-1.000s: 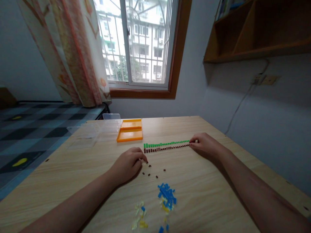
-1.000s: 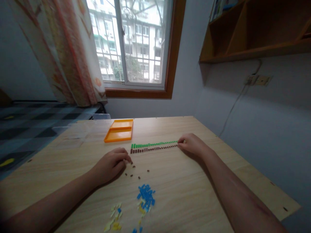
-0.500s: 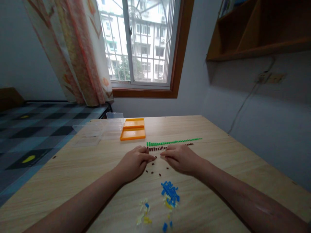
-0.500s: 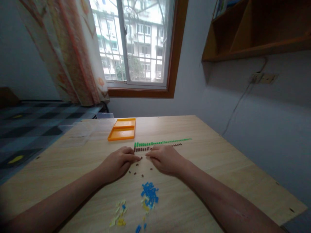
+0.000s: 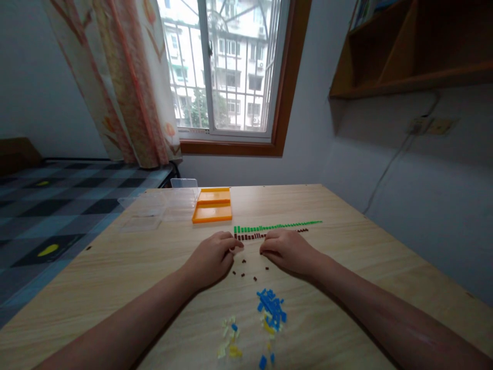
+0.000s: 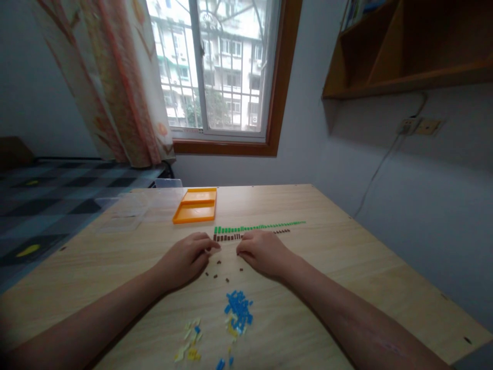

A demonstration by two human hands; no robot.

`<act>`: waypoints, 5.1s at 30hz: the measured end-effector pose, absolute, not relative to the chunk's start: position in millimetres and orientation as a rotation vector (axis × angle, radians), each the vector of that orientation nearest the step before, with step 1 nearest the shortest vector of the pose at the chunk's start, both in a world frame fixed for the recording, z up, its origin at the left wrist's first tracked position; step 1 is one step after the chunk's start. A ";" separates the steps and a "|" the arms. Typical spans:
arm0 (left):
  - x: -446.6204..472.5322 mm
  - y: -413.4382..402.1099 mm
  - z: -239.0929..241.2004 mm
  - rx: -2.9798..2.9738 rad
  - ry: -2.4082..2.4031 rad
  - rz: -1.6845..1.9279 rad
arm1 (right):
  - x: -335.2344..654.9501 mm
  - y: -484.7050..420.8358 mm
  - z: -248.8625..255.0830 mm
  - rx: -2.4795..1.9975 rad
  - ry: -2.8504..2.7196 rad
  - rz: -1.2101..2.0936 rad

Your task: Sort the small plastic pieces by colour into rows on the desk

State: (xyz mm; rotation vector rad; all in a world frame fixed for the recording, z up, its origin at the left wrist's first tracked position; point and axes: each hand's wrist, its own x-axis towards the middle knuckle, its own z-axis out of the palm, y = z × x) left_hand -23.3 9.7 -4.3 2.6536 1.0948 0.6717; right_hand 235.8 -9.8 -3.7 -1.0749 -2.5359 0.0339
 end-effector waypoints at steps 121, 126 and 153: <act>-21.9 9.1 -2.9 2.639 0.872 0.619 | 222.3 -16.0 -4.6 -1.037 -2.491 0.137; -22.2 10.5 -3.9 2.591 0.921 0.680 | 216.5 -15.8 -7.0 -1.093 -2.445 0.109; -28.2 11.1 -4.0 2.551 0.953 0.919 | 409.0 31.2 -0.7 -1.708 -2.109 0.251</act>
